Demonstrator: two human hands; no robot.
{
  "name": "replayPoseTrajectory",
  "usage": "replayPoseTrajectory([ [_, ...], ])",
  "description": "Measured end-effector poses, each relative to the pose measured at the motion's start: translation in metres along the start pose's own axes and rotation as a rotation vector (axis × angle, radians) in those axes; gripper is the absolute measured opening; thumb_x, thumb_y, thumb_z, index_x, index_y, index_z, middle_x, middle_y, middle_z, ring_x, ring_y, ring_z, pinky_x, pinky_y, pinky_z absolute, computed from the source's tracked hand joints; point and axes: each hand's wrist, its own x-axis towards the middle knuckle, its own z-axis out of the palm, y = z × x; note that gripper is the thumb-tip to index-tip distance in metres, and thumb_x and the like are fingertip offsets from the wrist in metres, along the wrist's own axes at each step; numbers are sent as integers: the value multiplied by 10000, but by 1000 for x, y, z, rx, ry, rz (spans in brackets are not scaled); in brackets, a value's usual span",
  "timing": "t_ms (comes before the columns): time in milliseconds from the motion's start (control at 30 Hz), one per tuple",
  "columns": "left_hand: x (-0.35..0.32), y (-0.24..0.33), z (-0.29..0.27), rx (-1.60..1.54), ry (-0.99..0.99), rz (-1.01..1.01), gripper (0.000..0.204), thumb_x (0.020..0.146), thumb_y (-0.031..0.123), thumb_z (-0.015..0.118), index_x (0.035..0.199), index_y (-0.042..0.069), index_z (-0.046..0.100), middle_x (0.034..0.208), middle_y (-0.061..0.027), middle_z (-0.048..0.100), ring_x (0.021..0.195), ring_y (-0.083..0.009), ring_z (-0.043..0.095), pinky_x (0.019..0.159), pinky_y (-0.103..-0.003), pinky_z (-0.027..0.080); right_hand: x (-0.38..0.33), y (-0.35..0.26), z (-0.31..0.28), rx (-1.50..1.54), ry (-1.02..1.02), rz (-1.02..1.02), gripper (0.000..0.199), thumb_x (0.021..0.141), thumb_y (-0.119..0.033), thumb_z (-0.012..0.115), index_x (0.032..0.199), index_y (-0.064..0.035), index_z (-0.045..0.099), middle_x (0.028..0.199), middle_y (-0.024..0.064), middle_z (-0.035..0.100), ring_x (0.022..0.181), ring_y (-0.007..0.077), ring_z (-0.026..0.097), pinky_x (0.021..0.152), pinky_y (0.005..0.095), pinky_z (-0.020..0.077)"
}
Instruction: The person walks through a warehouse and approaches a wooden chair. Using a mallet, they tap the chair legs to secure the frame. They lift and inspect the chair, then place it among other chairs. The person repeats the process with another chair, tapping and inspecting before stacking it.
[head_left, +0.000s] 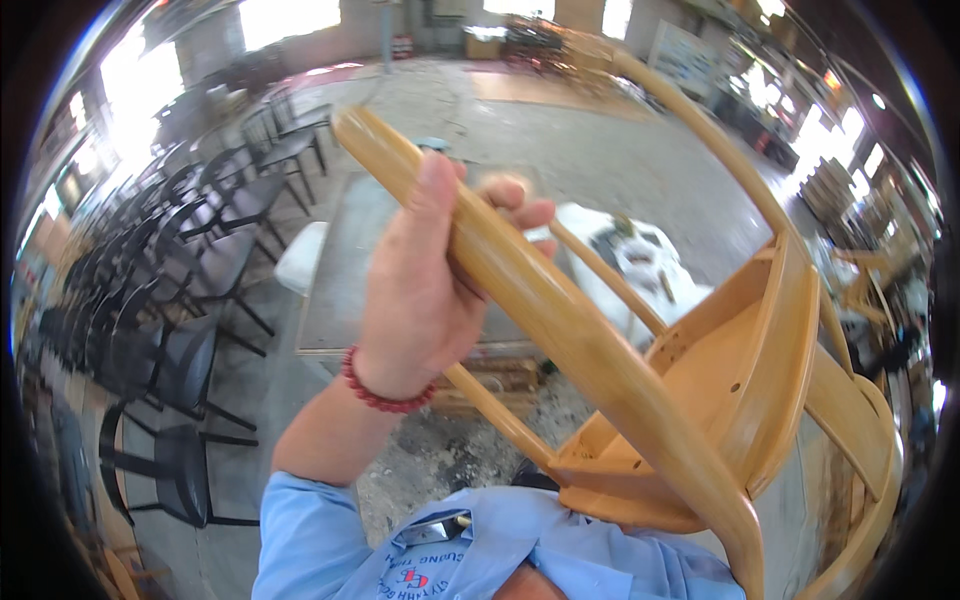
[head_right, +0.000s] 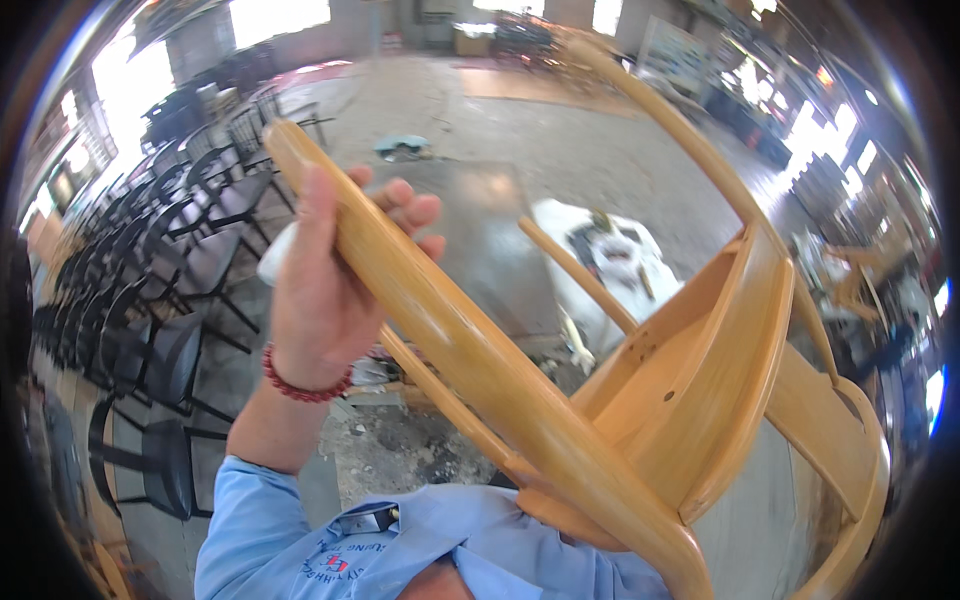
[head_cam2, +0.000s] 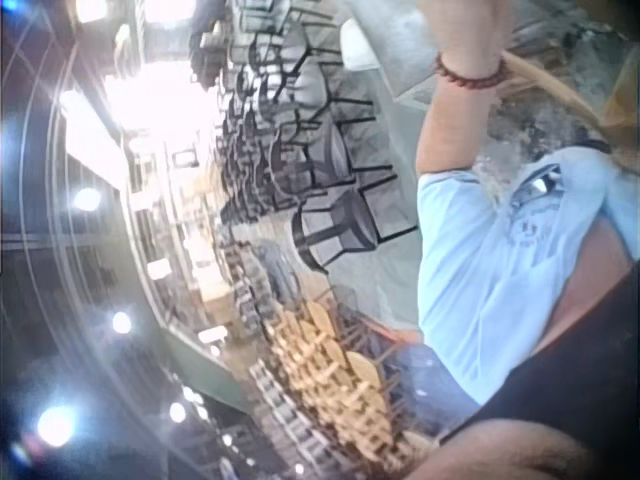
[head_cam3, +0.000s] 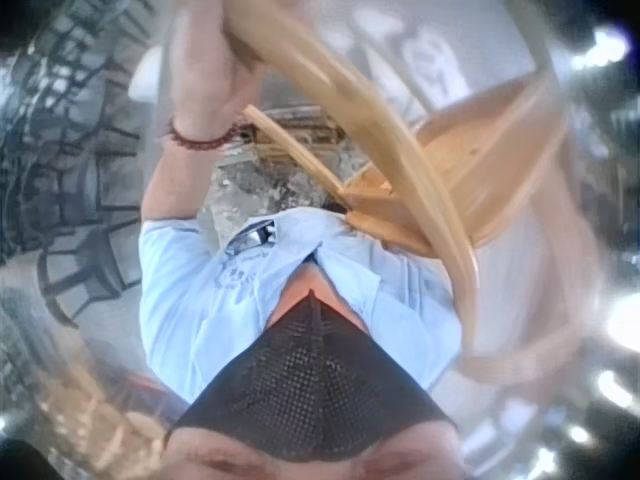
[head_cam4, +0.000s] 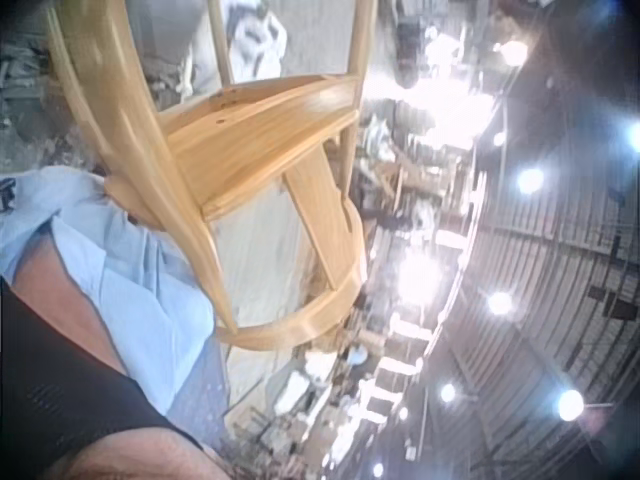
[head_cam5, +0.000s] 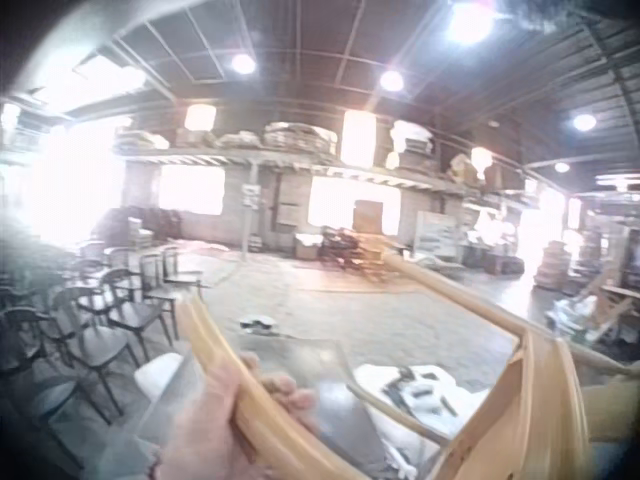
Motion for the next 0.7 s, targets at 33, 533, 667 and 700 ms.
replayPoseTrajectory([
  [33, 1, 7, -9, 10, 52, 8, 337, 985, 404, 490, 1078, 81, 498, 950, -115, 624, 920, -278, 657, 806, -428, 572, 6, 8, 12, 1, -26, 2, 792, 884, -698, 399, 1437, -138, 309, 1409, 145, 419, 1256, 329, 454, 973, 498, 438],
  [533, 175, 47, -184, 113, 275, -87, 302, 942, 314, 608, 967, 31, 504, 863, -79, 578, 787, -209, 635, 759, -383, 572, 99, 81, 109, -100, -140, -23, 788, 898, -696, 370, 1457, -147, 289, 1423, 129, 412, 1264, 326, 453, 976, 494, 450],
  [667, 208, 69, -213, 120, 218, -68, 319, 959, 333, 574, 992, 27, 488, 940, -91, 606, 900, -213, 633, 814, -394, 556, 94, 93, 130, -75, -161, -22, 763, 911, -682, 356, 1456, -152, 292, 1420, 114, 417, 1252, 318, 464, 961, 489, 467],
  [700, 217, 75, -223, 122, 194, -77, 339, 956, 335, 580, 1044, 28, 464, 967, -100, 593, 912, -208, 625, 822, -395, 550, 90, 94, 140, -12, -175, 3, 739, 922, -669, 347, 1451, -154, 299, 1414, 102, 423, 1240, 311, 475, 946, 485, 482],
])
